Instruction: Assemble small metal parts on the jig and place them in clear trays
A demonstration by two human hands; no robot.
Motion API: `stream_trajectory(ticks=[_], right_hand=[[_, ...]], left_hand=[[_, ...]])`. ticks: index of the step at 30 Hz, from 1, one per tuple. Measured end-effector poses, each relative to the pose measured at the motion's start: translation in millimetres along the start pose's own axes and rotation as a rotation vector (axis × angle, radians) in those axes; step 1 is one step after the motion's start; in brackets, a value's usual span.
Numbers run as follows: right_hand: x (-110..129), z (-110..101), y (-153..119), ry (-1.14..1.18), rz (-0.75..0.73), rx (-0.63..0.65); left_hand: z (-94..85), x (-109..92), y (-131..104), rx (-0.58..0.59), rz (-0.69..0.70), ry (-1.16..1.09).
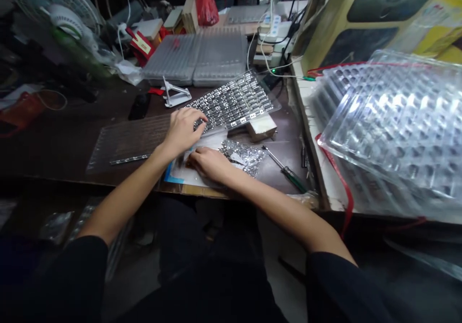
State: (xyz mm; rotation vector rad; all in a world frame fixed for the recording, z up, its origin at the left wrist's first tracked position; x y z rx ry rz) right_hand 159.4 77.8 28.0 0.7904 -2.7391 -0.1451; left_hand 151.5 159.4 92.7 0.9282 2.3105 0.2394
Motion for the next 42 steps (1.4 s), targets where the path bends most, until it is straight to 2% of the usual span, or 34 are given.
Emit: stream_trajectory(ticks=[8,14,20,26,33,35,38,42], right_hand=[[3.3,2.6,1.4,0.03,-0.023,0.05],[7.8,4.0,4.0,-0.066,-0.046,0.068],[15.4,4.3,3.5,-0.179,-0.116,0.034],[17.6,5.0,2.9,-0.199,-0.141,0.003],[23.2,8.2,4.0,-0.195,-0.216,-0.012],[26.4,7.7,2.8,-0.194,-0.233,-0.004],[27.0,4.9,-0.2,-0.118,-0.234,0.0],[5.7,0.7,-1.5,0.108,-0.087,-0.047]], left_hand=[[23.7,5.3,13.9,0.105,-0.041,-0.02],[33.8,-5.2,24.1,0.131,-0.008,-0.028],[43.6,-14.6,26.2,0.095,0.033,-0.036],[44.6,-30.5,28.1,0.044,0.111,0.014],[48.1,-34.5,26.7,0.063,0.16,0.037],[44.9,-35.1,26.7,0.057,0.159,-0.021],[28.2,-30.5,22.1,-0.004,0.126,-0.232],[-2.3,-6.5,-4.0,-0.105,0.035,-0.514]])
Point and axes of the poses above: each hand's wrist, its own y-axis towards the middle knuckle, its own z-axis out of the palm, x = y × z, the point moved 10 cm from there along y, towards the middle knuckle, and after that the axes turned 12 degrees about -y, right-handed, at the moved point
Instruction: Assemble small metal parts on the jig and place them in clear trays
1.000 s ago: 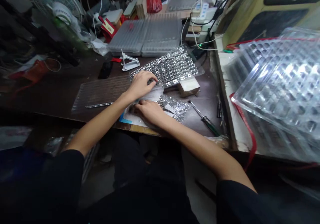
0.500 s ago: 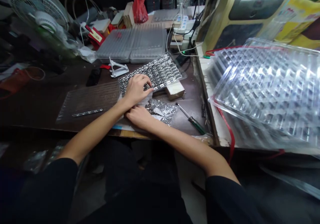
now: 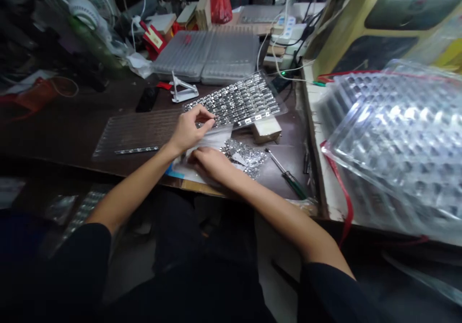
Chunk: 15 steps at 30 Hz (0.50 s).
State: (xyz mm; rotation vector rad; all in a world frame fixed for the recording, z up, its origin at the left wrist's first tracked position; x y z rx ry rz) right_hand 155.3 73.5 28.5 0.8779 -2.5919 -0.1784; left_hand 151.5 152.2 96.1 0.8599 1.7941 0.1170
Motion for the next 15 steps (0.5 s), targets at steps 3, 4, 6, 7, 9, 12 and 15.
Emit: stream_trajectory(ticks=[3,4,6,7,9,12,15], right_hand=[[-17.7,-1.0,-1.1,0.065,0.12,-0.056],[-18.7,0.3,-0.9,0.068,0.125,-0.054],[-16.1,3.7,0.0,0.039,0.114,-0.024],[-13.6,5.5,0.4,0.004,0.108,0.0],[-7.0,7.9,1.1,-0.088,0.088,0.047],[2.7,8.2,1.1,-0.181,0.035,0.099],[-3.1,0.1,-3.2,-0.164,0.058,0.11]], left_hand=[[-30.4,12.7,-32.2,-0.079,-0.078,-0.055],[-38.8,18.4,-44.5,-0.102,-0.116,-0.054],[-51.1,29.6,-69.1,-0.134,-0.193,-0.038],[-54.6,34.3,-80.3,-0.14,-0.225,-0.026],[-57.6,40.9,-98.8,-0.138,-0.27,-0.003],[-57.2,46.4,-115.9,-0.135,-0.302,0.015],[-55.0,47.7,-122.6,-0.137,-0.301,0.014]])
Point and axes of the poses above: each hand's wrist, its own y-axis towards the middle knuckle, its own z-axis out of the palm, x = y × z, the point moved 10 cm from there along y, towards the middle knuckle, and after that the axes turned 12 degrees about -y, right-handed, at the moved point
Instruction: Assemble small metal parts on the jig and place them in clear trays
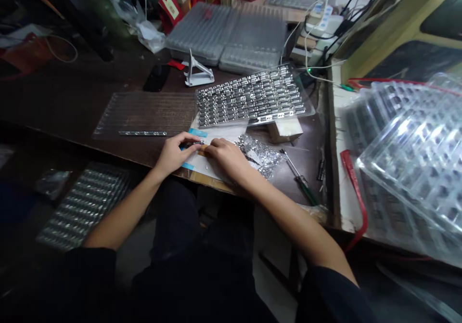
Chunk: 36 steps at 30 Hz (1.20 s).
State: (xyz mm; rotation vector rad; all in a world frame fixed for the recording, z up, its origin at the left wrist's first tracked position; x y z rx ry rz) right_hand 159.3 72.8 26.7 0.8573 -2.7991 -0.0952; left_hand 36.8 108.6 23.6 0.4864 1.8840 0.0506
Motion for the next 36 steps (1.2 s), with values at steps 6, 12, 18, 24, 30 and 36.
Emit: stream_trajectory(ticks=[6,12,18,24,30,36], right_hand=[[-53.6,-15.4,-17.7,-0.114,0.283,0.023],[-54.5,-2.8,-18.2,-0.11,0.298,0.138],[-51.3,-6.6,-19.1,-0.058,0.292,0.1],[-49.8,-12.8,-22.5,0.026,0.26,0.136],[-54.4,-5.6,-25.0,-0.036,0.278,0.18],[-46.9,-4.0,-23.0,-0.067,0.243,0.183]], left_hand=[[8.0,-6.6,-1.7,0.036,0.058,0.019],[13.3,-7.3,-0.6,0.067,0.06,0.039],[16.8,-6.4,-0.9,0.088,0.076,0.104],[18.3,-7.2,-1.4,0.096,0.083,0.149],[18.1,-6.6,-1.0,0.095,0.09,0.104],[17.5,-6.7,-1.9,0.105,0.084,0.086]])
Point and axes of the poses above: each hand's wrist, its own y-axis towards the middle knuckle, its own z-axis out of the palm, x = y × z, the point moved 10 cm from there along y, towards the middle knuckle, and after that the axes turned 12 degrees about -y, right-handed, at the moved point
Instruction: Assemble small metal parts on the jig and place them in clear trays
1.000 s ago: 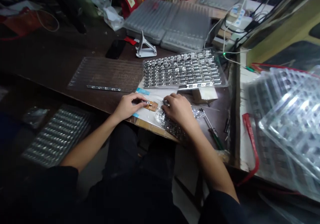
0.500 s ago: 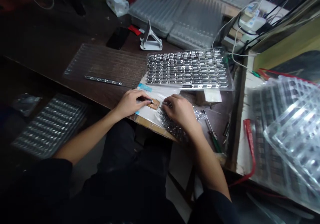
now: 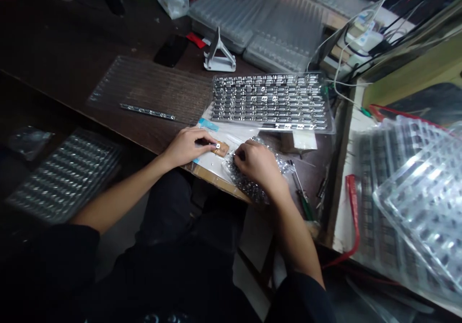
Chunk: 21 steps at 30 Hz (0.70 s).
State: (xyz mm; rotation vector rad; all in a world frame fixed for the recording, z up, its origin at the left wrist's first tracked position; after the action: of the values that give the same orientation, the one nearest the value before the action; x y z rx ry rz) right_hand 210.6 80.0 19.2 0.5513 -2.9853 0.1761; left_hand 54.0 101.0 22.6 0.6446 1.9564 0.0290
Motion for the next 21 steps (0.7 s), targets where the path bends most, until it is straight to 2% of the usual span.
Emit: stream_trajectory(ticks=[7,11,16,18,21], right_hand=[[-10.7,-14.8,-1.6,0.246,0.079,-0.138],[5.8,-16.2,4.7,0.293,-0.036,-0.226],[27.3,-4.7,14.1,0.313,-0.112,-0.224],[40.4,-0.3,15.2,0.257,-0.167,-0.201],[57.2,4.5,14.5,0.066,-0.218,-0.167]], left_hand=[[5.7,-0.1,-2.2,0.046,0.013,0.041],[6.9,0.3,-3.3,0.06,0.033,0.015],[-19.9,7.5,-7.6,-0.187,-0.034,0.011],[-18.0,8.7,-9.6,-0.172,-0.077,0.107],[-7.5,5.2,-11.6,-0.083,-0.088,0.26]])
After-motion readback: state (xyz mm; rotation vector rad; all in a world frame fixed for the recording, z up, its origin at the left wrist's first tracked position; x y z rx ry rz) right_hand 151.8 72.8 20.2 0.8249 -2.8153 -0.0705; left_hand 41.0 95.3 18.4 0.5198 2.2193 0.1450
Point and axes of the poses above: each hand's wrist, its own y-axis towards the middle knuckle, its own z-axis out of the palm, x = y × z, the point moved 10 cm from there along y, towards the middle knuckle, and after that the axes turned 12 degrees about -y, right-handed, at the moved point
